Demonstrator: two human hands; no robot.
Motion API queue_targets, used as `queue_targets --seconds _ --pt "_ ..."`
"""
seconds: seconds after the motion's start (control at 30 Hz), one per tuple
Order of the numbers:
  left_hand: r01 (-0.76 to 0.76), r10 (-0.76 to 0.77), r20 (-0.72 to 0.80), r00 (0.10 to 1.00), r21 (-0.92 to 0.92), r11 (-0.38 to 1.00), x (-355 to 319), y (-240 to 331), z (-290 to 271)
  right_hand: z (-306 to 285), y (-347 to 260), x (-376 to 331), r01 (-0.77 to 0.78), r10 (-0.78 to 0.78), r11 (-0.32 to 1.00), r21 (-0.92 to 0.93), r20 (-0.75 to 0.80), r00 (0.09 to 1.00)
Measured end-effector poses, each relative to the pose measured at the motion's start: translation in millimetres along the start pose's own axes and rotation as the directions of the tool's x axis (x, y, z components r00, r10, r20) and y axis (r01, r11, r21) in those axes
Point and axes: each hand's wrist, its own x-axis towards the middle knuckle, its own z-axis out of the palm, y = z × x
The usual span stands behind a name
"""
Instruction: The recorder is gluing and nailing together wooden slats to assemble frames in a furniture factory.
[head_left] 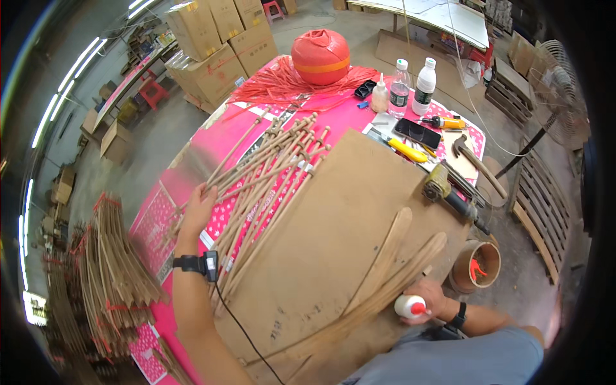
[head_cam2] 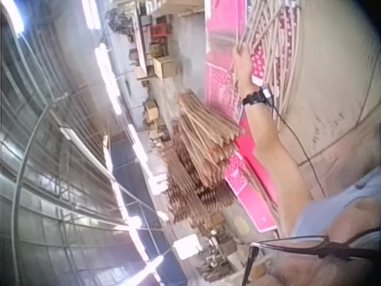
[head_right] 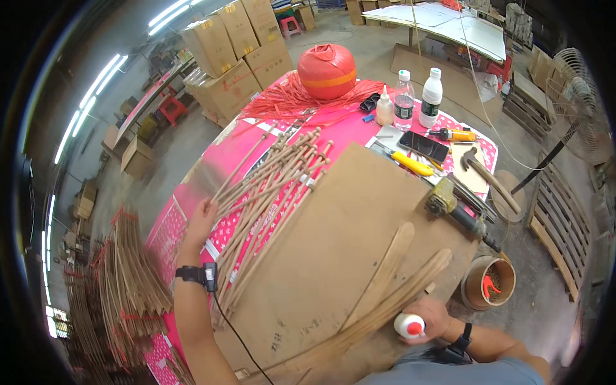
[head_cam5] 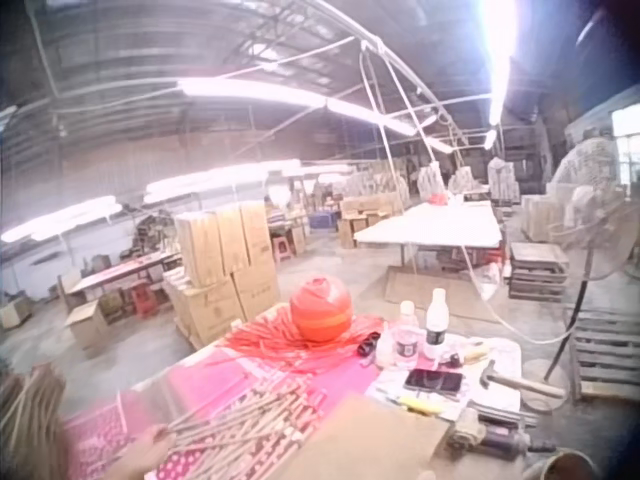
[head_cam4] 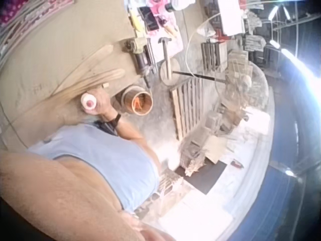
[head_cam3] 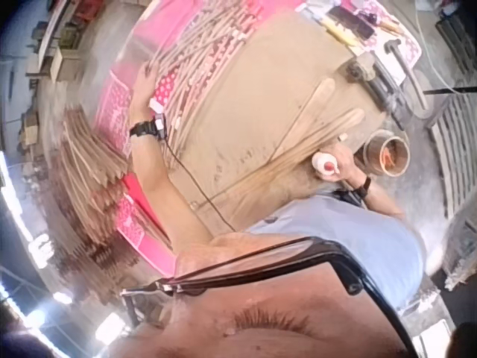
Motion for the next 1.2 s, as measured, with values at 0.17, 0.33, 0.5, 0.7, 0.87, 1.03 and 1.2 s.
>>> queue_targets --seconds 0.17,0.33,0.5,0.7,0.87,1.03,1.2 --pt "-0.026 0.052 -0.048 0.997 0.432 0.902 63 -64 26 3 6 -9 -0.037 0.037 0.998 -0.05 -0.009 0.999" --pt "0.045 0.002 -0.092 0.996 0.514 0.857 109 -81 47 4 4 -16 -0.093 0.093 0.995 -0.028 0.0 0.996" --pt "0.042 -0.061 0.022 0.998 0.484 0.874 122 -56 50 4 8 -24 -0.146 0.147 0.989 -0.02 0.047 0.988" --pt "0.039 -0.132 0.237 0.963 0.361 0.932 84 -29 48 6 9 -26 -0.146 0.144 0.988 0.044 0.059 0.988" --pt "0.081 -0.121 0.408 0.905 0.114 0.99 30 -10 49 2 13 -24 -0.073 0.073 0.997 0.002 0.069 0.995" --pt "0.016 0.015 0.442 0.897 -0.066 0.998 -9 -19 55 3 3 -11 -0.05 0.051 0.998 -0.023 0.02 0.998" --pt "-0.017 -0.007 0.398 0.917 0.055 0.998 -52 -10 77 0 -2 -7 -0.054 0.054 0.999 -0.006 -0.014 0.998"
